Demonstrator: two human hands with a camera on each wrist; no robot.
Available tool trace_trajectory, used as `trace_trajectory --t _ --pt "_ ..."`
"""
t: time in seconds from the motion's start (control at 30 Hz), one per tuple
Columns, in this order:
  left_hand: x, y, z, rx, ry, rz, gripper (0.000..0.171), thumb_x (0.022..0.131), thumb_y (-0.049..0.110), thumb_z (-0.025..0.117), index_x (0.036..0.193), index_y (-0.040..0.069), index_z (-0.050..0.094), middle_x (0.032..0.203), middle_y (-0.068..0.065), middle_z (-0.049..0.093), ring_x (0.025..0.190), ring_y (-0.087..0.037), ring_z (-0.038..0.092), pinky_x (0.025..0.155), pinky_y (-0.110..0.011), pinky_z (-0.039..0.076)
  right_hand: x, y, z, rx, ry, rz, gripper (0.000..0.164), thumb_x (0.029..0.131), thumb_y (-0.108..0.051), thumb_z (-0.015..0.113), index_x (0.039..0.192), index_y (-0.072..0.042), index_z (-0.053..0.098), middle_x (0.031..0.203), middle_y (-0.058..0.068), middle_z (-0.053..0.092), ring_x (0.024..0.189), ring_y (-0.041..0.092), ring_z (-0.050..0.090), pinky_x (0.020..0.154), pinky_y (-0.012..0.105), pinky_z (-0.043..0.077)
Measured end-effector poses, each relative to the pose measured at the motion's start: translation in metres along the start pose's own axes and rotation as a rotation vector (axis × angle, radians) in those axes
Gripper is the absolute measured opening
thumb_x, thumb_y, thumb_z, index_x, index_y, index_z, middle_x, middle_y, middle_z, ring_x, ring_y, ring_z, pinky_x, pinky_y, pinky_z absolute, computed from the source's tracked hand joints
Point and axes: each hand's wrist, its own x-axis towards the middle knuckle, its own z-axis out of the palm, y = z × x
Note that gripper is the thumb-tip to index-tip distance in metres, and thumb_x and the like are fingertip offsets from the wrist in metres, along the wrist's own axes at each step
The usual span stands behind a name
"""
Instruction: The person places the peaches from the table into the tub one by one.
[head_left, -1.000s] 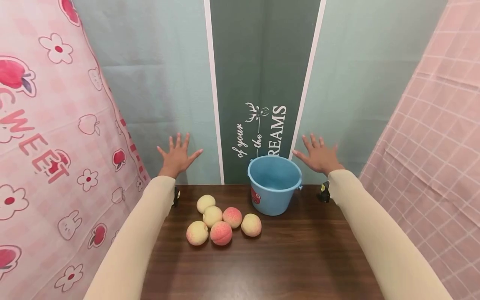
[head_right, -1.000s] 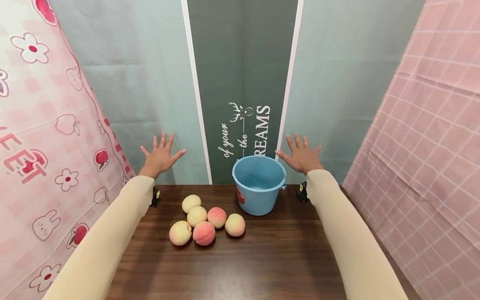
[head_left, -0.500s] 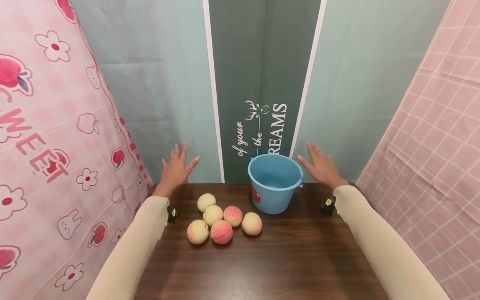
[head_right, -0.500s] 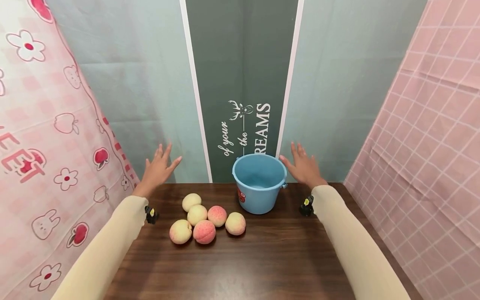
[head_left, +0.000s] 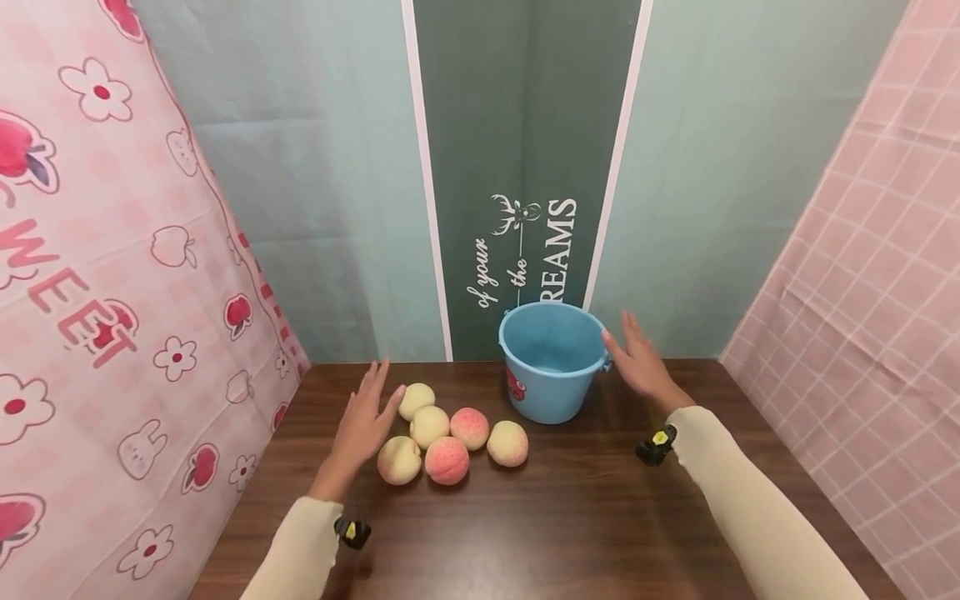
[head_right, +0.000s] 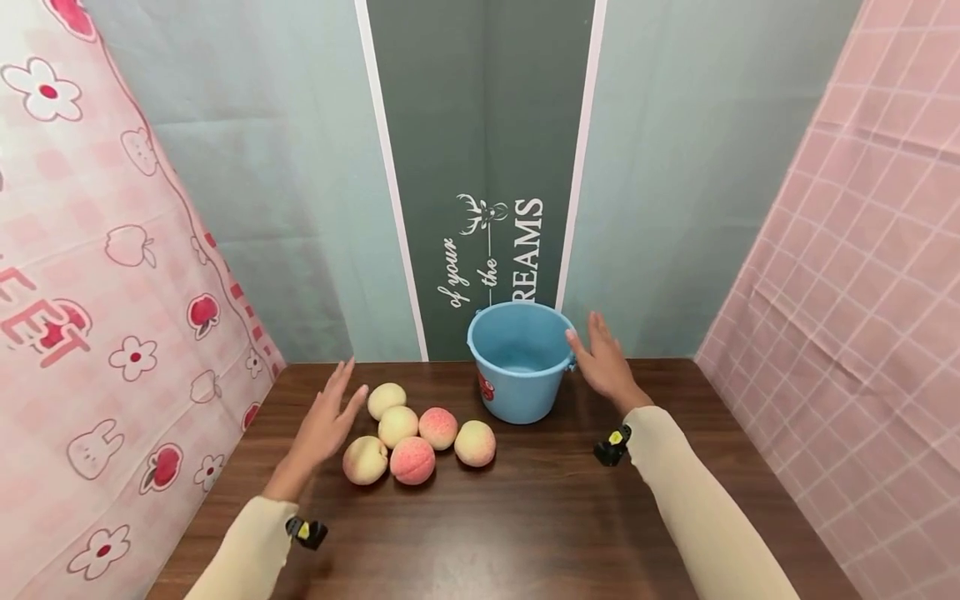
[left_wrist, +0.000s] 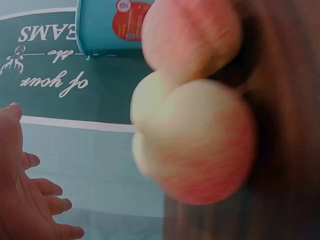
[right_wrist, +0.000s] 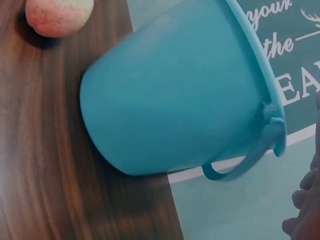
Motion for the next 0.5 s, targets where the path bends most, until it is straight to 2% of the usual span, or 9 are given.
trace_trajectory --t 0.1,0.23,0.5 --pt "-0.023 -0.005 0.009 -0.044 0.026 -0.021 0.066 0.108 0.046 0.042 0.164 0.019 0.018 0.168 -0.016 0.015 0.153 -0.040 0.016 0.115 -0.073 0.013 -0.003 0.000 0.006 0.019 -0.011 0.012 0.088 0.105 -0.061 0.030 0.161 -0.003 -0.006 0.168 0.020 -0.007 0.153 0.043 -0.003 0.119 0.067 0.003" --pt "-0.048 -0.011 0.019 -0.096 0.044 -0.041 0.066 0.108 0.047 0.043 0.163 0.017 0.023 0.167 -0.018 0.018 0.151 -0.042 0.021 0.114 -0.073 0.015 -0.006 0.002 0.011 0.061 -0.011 0.019 0.088 0.106 -0.060 0.031 0.160 -0.001 -0.005 0.167 0.020 -0.007 0.153 0.043 -0.004 0.119 0.067 0.005" --pt "-0.077 -0.022 0.035 -0.150 0.077 -0.035 0.062 0.108 0.040 0.049 0.160 0.014 0.030 0.164 -0.021 0.024 0.149 -0.045 0.025 0.114 -0.073 0.017 -0.008 0.009 0.027 0.118 0.016 0.015 0.088 0.106 -0.059 0.033 0.160 0.000 -0.002 0.168 0.021 -0.004 0.154 0.043 -0.002 0.119 0.066 0.006"
